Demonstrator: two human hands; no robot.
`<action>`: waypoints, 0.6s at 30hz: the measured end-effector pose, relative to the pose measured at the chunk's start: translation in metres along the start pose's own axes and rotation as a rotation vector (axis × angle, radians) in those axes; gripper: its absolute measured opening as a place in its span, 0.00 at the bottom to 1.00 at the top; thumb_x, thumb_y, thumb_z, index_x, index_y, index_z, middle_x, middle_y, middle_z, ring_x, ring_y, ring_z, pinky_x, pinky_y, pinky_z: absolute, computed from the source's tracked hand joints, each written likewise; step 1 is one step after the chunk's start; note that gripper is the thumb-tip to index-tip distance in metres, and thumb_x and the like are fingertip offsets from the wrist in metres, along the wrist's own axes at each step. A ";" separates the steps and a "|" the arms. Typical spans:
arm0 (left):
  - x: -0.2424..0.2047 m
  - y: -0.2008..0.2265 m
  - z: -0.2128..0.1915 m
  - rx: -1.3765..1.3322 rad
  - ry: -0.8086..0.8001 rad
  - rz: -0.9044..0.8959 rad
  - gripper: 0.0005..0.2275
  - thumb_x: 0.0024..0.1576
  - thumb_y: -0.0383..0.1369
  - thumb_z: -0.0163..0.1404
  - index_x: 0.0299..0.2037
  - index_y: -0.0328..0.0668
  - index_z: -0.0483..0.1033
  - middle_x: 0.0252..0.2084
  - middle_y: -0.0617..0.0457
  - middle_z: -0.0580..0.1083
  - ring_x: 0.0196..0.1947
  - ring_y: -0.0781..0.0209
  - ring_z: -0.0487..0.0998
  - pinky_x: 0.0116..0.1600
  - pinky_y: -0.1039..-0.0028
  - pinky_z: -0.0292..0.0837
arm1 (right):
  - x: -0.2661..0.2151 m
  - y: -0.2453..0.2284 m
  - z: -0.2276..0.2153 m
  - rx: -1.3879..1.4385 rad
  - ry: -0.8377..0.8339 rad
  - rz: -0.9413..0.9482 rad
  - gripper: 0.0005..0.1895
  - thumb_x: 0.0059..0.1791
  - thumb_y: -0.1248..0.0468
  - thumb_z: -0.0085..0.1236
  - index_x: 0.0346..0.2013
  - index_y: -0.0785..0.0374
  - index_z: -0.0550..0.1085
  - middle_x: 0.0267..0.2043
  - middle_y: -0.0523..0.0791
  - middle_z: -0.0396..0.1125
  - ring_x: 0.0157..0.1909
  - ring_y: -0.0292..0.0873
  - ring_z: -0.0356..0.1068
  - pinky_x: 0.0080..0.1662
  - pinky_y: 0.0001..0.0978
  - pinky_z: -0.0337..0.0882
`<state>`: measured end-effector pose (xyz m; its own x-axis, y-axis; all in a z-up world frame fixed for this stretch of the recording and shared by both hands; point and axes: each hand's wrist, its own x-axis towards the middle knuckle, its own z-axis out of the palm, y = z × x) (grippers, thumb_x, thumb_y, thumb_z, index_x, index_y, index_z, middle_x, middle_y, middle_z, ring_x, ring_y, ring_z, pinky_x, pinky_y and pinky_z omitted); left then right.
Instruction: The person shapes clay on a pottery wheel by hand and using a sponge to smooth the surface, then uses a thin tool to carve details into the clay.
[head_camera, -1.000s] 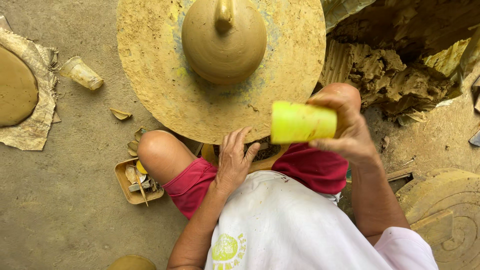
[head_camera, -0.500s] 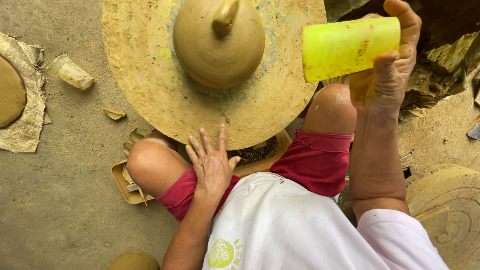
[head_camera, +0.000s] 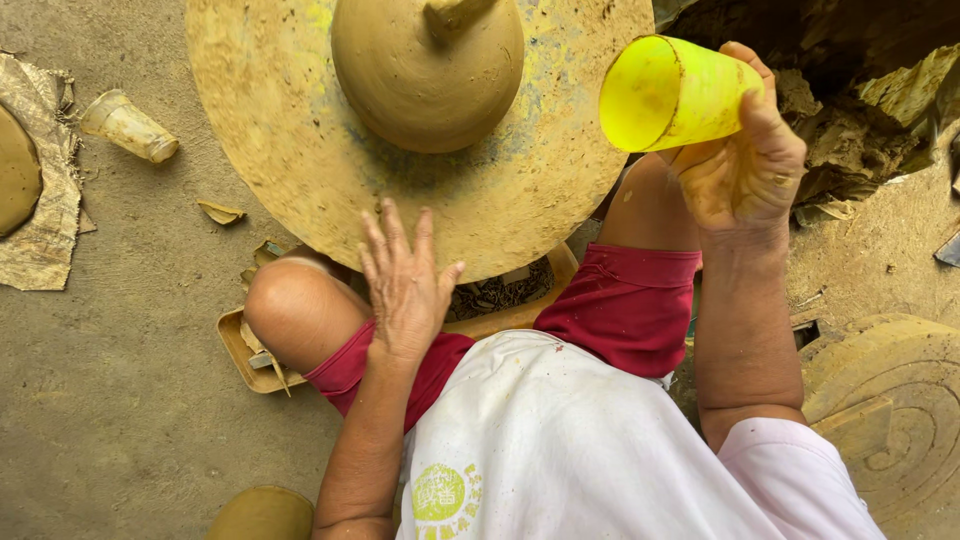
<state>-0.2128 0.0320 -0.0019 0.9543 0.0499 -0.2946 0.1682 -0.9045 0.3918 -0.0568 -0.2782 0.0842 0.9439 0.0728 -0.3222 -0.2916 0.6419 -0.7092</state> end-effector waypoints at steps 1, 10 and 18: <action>-0.002 0.007 0.005 0.016 -0.053 0.023 0.39 0.53 0.50 0.57 0.72 0.41 0.58 0.76 0.27 0.44 0.75 0.24 0.40 0.71 0.33 0.42 | -0.003 0.000 0.000 -0.034 -0.009 0.012 0.31 0.48 0.64 0.61 0.63 0.63 0.61 0.55 0.48 0.71 0.60 0.49 0.75 0.57 0.51 0.79; -0.036 0.042 0.036 0.123 -0.231 0.074 0.43 0.50 0.52 0.59 0.74 0.54 0.52 0.77 0.33 0.41 0.76 0.30 0.38 0.70 0.29 0.37 | -0.005 -0.001 0.008 -0.253 -0.303 -0.240 0.32 0.47 0.70 0.73 0.63 0.62 0.69 0.50 0.43 0.69 0.52 0.38 0.73 0.59 0.37 0.79; -0.049 0.009 0.036 0.272 -0.300 0.080 0.51 0.45 0.57 0.61 0.77 0.53 0.44 0.79 0.38 0.36 0.76 0.25 0.32 0.70 0.28 0.32 | -0.012 0.025 0.022 -0.386 -0.436 -0.242 0.37 0.46 0.76 0.77 0.65 0.62 0.65 0.57 0.43 0.68 0.59 0.38 0.70 0.66 0.36 0.76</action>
<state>-0.2668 0.0063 -0.0150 0.8407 -0.1145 -0.5292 -0.0135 -0.9815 0.1908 -0.0721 -0.2460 0.0844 0.9429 0.3167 0.1028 -0.0203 0.3629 -0.9316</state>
